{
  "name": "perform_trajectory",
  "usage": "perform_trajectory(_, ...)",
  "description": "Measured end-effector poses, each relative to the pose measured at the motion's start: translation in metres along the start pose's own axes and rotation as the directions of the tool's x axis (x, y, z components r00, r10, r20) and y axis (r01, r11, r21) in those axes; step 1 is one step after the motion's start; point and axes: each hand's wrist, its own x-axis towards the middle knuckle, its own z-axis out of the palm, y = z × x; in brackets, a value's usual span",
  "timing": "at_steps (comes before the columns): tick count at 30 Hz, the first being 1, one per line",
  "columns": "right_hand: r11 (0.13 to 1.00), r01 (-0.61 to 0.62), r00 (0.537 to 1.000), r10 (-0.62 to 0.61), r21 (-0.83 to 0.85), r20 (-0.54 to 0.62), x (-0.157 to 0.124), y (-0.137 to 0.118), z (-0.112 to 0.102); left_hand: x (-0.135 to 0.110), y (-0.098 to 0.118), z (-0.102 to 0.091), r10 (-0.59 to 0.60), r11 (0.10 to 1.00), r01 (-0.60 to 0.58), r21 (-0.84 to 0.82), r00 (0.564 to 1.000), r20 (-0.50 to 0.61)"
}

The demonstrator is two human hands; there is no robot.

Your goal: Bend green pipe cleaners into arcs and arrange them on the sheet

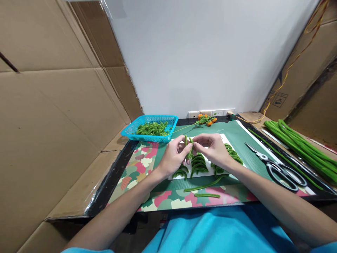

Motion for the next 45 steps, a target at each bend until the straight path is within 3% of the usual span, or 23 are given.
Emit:
perform_trajectory(17, 0.972, -0.171, 0.984, 0.175, 0.162, -0.016, 0.000, 0.000, 0.001, -0.002, -0.002, 0.002, 0.006, 0.997, -0.008, 0.074, 1.000, 0.022)
perform_trajectory(26, 0.984, -0.146, 0.986, 0.152, 0.099, -0.065, -0.002, 0.007, 0.002, -0.003, -0.001, 0.004, -0.027, 0.999, 0.025, 0.028, 0.998, 0.054)
perform_trajectory(32, 0.976, -0.181, 0.980, 0.168, 0.122, 0.110, 0.006, 0.002, -0.009, 0.001, -0.002, 0.001, -0.031, 0.995, 0.029, -0.099, 0.999, -0.018)
perform_trajectory(35, 0.996, -0.085, 0.991, 0.081, 0.035, 0.106, 0.007, -0.002, -0.017, 0.004, 0.001, -0.001, -0.074, 0.982, 0.063, -0.177, 0.996, -0.056)
perform_trajectory(38, 0.984, 0.098, 0.991, -0.083, -0.147, 0.103, 0.006, -0.004, -0.021, 0.004, 0.005, -0.002, -0.141, 0.964, 0.134, -0.231, 0.990, -0.012)
perform_trajectory(42, 0.850, 0.349, 0.937, -0.299, -0.394, 0.183, 0.004, -0.002, -0.024, 0.004, 0.008, -0.003, -0.187, 0.931, 0.198, -0.305, 0.980, 0.067)
perform_trajectory(45, 0.771, 0.429, 0.903, -0.350, -0.471, 0.251, 0.003, -0.001, -0.026, 0.005, 0.009, -0.003, -0.217, 0.898, 0.240, -0.369, 0.971, 0.103)
